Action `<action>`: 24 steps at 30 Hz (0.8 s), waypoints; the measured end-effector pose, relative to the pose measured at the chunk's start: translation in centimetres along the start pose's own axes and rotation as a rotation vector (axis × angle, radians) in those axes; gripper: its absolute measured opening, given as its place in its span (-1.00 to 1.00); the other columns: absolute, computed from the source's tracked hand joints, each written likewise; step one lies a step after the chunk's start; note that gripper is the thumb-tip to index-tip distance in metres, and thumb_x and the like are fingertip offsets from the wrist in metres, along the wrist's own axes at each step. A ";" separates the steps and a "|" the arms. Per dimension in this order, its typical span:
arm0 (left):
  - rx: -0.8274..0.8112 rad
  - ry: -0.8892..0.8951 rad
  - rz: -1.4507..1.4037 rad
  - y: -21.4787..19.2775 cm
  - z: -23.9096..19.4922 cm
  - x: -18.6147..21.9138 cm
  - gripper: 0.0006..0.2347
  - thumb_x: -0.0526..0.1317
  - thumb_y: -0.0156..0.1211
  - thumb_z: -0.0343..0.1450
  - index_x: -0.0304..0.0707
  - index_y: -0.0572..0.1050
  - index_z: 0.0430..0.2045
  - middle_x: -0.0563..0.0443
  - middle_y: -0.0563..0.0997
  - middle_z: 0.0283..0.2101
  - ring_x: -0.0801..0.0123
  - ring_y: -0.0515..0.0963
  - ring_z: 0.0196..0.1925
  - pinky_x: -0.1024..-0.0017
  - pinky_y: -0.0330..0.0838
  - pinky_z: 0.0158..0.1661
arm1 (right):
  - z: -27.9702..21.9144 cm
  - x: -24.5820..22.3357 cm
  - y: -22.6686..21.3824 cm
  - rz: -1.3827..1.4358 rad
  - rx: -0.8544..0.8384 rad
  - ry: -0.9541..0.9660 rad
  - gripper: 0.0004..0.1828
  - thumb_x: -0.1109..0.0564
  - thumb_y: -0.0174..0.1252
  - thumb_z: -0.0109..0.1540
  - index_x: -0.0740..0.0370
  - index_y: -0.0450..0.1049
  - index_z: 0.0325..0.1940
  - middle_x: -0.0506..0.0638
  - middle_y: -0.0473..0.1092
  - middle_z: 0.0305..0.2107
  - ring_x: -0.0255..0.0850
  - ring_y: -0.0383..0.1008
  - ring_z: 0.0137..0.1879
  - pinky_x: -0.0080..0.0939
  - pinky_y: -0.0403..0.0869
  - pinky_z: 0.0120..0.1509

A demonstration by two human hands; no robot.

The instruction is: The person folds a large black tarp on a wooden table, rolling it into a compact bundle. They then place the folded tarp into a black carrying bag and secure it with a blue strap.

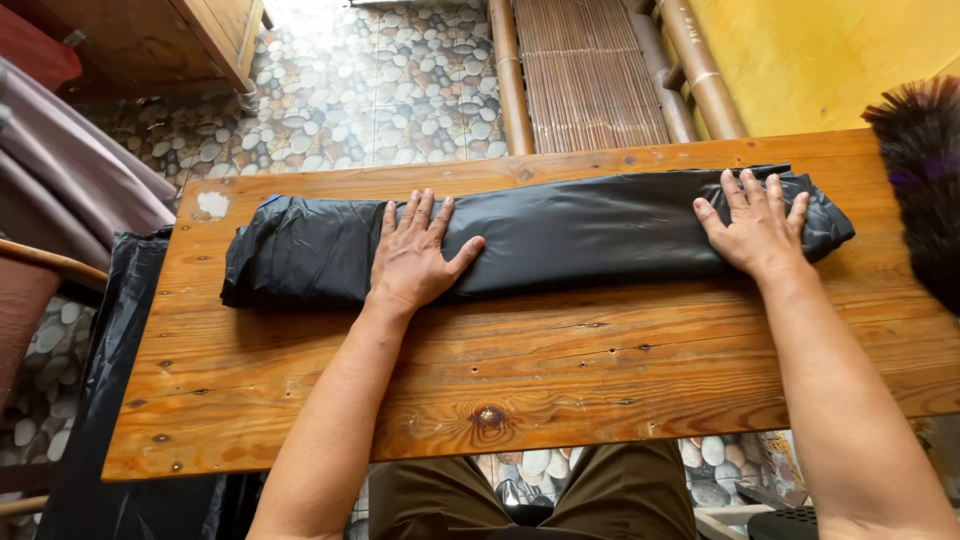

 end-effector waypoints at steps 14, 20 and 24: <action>0.035 0.047 0.013 0.1 -0.1 0.0 -0.25 0.45 -0.36 0.46 -0.02 0.25 0.42 -0.22 0.23 0.48 0.08 0.10 0.56 0.00 -0.29 0.48 | -10.9 -27.7 -2.1 0.086 0.151 -0.608 -0.18 -0.51 -0.28 0.34 -0.07 0.20 0.54 0.16 0.07 0.49 0.11 -0.13 0.64 0.38 -0.25 0.62; 0.029 0.058 0.021 -0.5 -0.2 0.3 -0.26 0.45 -0.35 0.49 -0.05 0.29 0.41 -0.23 0.25 0.49 0.06 0.13 0.56 0.00 -0.28 0.47 | -6.9 -19.0 -0.9 0.033 0.138 -0.410 -0.19 -0.49 -0.34 0.38 -0.05 0.13 0.58 0.11 0.10 0.49 0.11 -0.08 0.62 0.37 -0.12 0.61; 0.026 0.082 0.038 -0.1 0.0 0.4 -0.24 0.46 -0.38 0.49 -0.04 0.27 0.42 -0.24 0.24 0.49 0.04 0.12 0.56 0.00 -0.28 0.49 | -4.7 -11.0 -1.7 -0.064 0.133 -0.269 -0.19 -0.49 -0.43 0.41 -0.07 0.10 0.60 0.08 0.06 0.51 0.08 -0.13 0.64 0.41 -0.21 0.62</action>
Point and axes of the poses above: each hand's wrist, its own z-axis towards the middle knuckle, its own y-axis out of the palm, x = y × z, the point moved 5 cm from there along z, towards the middle knuckle
